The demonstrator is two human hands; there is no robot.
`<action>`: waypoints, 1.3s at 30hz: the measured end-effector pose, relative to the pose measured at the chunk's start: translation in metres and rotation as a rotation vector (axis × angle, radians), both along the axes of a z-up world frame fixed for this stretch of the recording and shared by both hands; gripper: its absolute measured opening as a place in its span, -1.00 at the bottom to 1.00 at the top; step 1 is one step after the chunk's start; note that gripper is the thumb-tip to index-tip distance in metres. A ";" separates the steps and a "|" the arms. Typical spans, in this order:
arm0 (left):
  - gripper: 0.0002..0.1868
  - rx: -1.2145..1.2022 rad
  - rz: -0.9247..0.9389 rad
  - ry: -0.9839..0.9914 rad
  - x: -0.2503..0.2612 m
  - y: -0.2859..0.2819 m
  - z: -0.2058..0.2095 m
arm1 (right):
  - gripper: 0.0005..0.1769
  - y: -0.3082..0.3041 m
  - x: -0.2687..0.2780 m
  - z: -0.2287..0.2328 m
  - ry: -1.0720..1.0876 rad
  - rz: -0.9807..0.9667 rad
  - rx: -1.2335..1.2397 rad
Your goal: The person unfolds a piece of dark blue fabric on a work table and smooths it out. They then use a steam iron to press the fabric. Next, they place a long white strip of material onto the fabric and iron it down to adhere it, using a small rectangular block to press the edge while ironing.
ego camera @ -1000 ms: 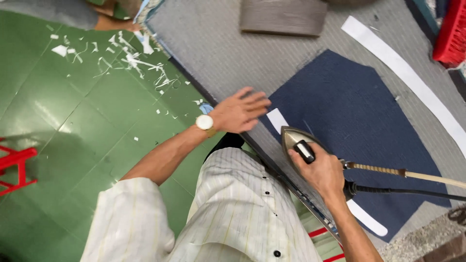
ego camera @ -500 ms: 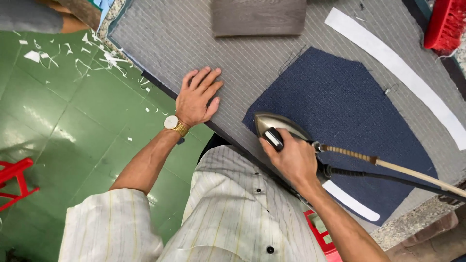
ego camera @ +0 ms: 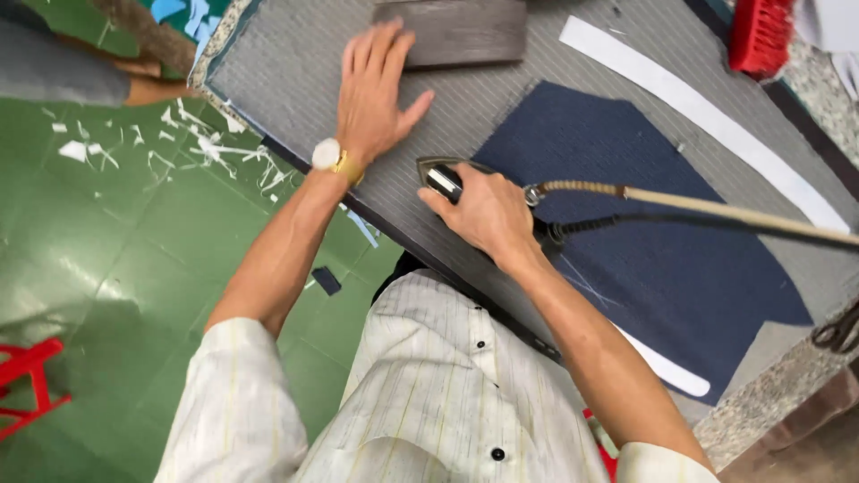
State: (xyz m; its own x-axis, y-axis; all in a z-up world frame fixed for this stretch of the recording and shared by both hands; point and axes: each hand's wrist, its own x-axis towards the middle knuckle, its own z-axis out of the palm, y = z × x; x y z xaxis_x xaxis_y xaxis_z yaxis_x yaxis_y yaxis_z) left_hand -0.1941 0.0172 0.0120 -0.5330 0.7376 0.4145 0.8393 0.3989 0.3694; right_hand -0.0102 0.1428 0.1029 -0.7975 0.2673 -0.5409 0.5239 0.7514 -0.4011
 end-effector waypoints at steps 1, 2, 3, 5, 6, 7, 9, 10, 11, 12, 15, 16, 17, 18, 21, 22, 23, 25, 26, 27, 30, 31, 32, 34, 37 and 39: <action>-0.30 -0.084 -0.020 0.030 -0.010 0.012 -0.009 | -0.25 0.001 0.001 0.002 -0.008 0.011 -0.014; -0.12 -0.167 -0.049 0.063 -0.019 0.027 -0.017 | -0.27 0.003 0.002 0.003 -0.015 0.012 -0.027; -0.12 -0.164 -0.078 0.076 -0.021 0.032 -0.020 | -0.27 0.003 0.008 0.000 -0.004 -0.018 -0.024; 0.02 -0.350 -0.085 0.009 -0.028 0.047 -0.025 | -0.39 0.005 0.015 -0.007 -0.029 -0.035 -0.036; 0.02 -0.352 -0.119 0.022 -0.029 0.051 -0.018 | -0.39 0.007 0.021 -0.002 -0.022 -0.070 -0.038; -0.05 -0.316 -0.103 0.063 -0.030 0.054 -0.011 | -0.41 0.009 0.027 0.002 -0.071 -0.098 -0.077; -0.10 -0.280 -0.114 0.104 -0.033 0.059 -0.004 | -0.42 0.014 0.044 0.009 -0.119 -0.152 -0.122; -0.07 -0.305 -0.113 0.124 -0.036 0.060 -0.004 | -0.41 0.017 0.054 0.013 -0.117 -0.139 -0.146; -0.04 -0.330 -0.111 0.144 -0.039 0.060 -0.003 | -0.40 0.019 0.064 0.016 -0.113 -0.125 -0.170; -0.04 -0.330 -0.128 0.151 -0.039 0.060 -0.007 | -0.40 0.023 0.077 0.017 -0.107 -0.142 -0.172; -0.08 -0.273 -0.137 0.053 -0.034 0.061 -0.016 | -0.44 0.036 0.112 0.026 -0.021 -0.130 -0.165; -0.08 -0.273 -0.071 0.022 -0.029 0.059 -0.019 | -0.45 0.041 0.123 0.033 -0.086 -0.131 -0.171; -0.07 -0.272 -0.005 -0.008 -0.024 0.058 -0.023 | -0.45 0.045 0.134 0.039 -0.151 -0.131 -0.177; -0.07 -0.273 -0.012 0.000 -0.011 0.052 -0.018 | -0.45 0.050 0.147 0.040 -0.143 -0.139 -0.179; -0.13 -0.253 -0.043 -0.098 0.034 0.044 -0.005 | -0.37 0.067 0.189 0.041 -0.256 -0.164 -0.166; -0.08 -0.253 -0.118 -0.196 0.055 0.042 -0.001 | -0.47 0.075 0.205 0.041 -0.231 -0.188 -0.165; 0.00 -0.253 -0.193 -0.294 0.075 0.038 0.003 | -0.50 0.081 0.220 0.041 -0.206 -0.212 -0.165; 0.00 -0.312 -0.352 -0.292 0.113 0.044 0.014 | -0.50 0.090 0.245 0.035 -0.235 -0.230 -0.149; 0.00 -0.368 -0.516 -0.283 0.132 0.047 0.019 | -0.50 0.096 0.257 0.033 -0.258 -0.253 -0.130; 0.00 -0.361 -0.505 -0.288 0.151 0.050 0.020 | -0.50 0.099 0.267 0.036 -0.263 -0.241 -0.124; -0.06 -0.439 -0.724 -0.288 0.194 0.060 0.020 | -0.51 0.109 0.294 0.045 -0.315 -0.318 -0.140; -0.08 -0.473 -0.750 -0.259 0.204 0.062 0.015 | -0.52 0.112 0.301 0.047 -0.324 -0.343 -0.140; -0.09 -0.509 -0.783 -0.228 0.214 0.065 0.011 | -0.53 0.115 0.310 0.050 -0.333 -0.374 -0.141; -0.08 -0.538 -0.771 -0.165 0.223 0.065 0.005 | -0.52 0.119 0.330 0.042 -0.355 -0.394 -0.130; -0.04 -0.631 -0.728 -0.077 0.230 0.067 0.018 | -0.51 0.130 0.351 0.034 -0.374 -0.414 -0.101; -0.01 -0.694 -0.685 -0.063 0.231 0.061 0.026 | -0.52 0.135 0.360 0.031 -0.379 -0.400 -0.081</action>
